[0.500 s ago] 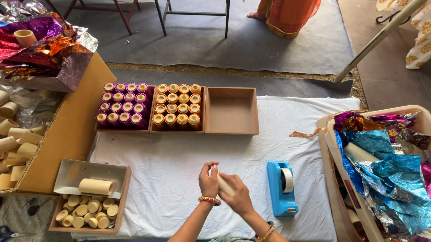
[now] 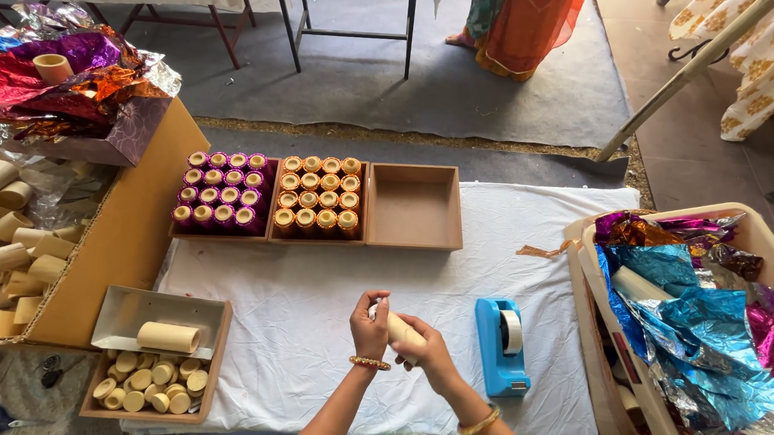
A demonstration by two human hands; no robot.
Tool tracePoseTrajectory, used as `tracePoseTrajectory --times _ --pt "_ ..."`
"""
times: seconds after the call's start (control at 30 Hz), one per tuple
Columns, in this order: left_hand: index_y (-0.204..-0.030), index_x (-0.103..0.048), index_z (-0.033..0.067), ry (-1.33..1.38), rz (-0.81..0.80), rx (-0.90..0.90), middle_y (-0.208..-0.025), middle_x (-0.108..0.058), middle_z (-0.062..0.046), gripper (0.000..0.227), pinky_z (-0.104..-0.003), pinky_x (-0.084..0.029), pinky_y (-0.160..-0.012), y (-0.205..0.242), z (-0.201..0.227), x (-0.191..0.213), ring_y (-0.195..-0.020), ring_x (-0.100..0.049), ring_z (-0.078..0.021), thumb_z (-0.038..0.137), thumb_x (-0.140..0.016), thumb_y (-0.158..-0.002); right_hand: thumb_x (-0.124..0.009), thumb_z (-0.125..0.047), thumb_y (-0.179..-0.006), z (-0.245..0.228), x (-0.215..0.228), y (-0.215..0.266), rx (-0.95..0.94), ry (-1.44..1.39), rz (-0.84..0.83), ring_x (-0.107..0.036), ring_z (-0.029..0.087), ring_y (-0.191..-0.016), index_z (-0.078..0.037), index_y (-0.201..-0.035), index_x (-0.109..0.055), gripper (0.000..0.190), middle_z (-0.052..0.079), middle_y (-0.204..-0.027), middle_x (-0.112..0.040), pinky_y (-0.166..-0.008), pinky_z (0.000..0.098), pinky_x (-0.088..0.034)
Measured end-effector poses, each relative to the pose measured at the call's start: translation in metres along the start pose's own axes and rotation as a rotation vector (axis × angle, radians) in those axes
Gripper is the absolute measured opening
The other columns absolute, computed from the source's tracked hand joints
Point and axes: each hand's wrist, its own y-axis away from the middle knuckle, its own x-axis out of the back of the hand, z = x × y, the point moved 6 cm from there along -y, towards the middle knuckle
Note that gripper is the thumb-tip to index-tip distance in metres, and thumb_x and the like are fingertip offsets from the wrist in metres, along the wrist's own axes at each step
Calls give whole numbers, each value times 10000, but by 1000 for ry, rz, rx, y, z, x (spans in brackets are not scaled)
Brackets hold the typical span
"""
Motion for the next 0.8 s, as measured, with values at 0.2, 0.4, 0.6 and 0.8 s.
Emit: tracePoseTrajectory --times 0.2,0.4,0.6,0.8 --pt "-1020 -731 66 -12 29 -28 -866 -688 -9 137 -259 -493 -640 2 3 2 -737 -577 -83 133 -637 -946 -824 -191 -739 -11 -5 7 115 150 6 -657 108 -695 -70 -1331 -637 632 45 -971 -711 -571 266 -552" --pt "-1005 -743 72 -48 31 -58 -861 -705 -15 129 -252 -503 -628 6 18 2 -750 -604 -79 125 -646 -938 -828 -191 -720 -5 -5 5 51 161 5 -668 131 -671 -81 -1343 -638 660 56 -945 -730 -550 285 -549" --pt "-1014 -742 71 -42 -24 -16 -846 -693 -21 135 -259 -483 -582 3 20 0 -710 -593 -89 137 -652 -939 -814 -199 -746 -5 -11 10 47 144 -34 -668 135 -694 -86 -1350 -599 651 51 -953 -718 -577 286 -563" --pt "-1005 -748 68 -92 -46 -23 -844 -708 -33 133 -251 -506 -606 13 26 1 -734 -627 -84 134 -657 -933 -804 -250 -721 8 -3 8 331 457 23 -764 250 -757 -84 -1400 -560 741 120 -945 -750 -681 353 -615"
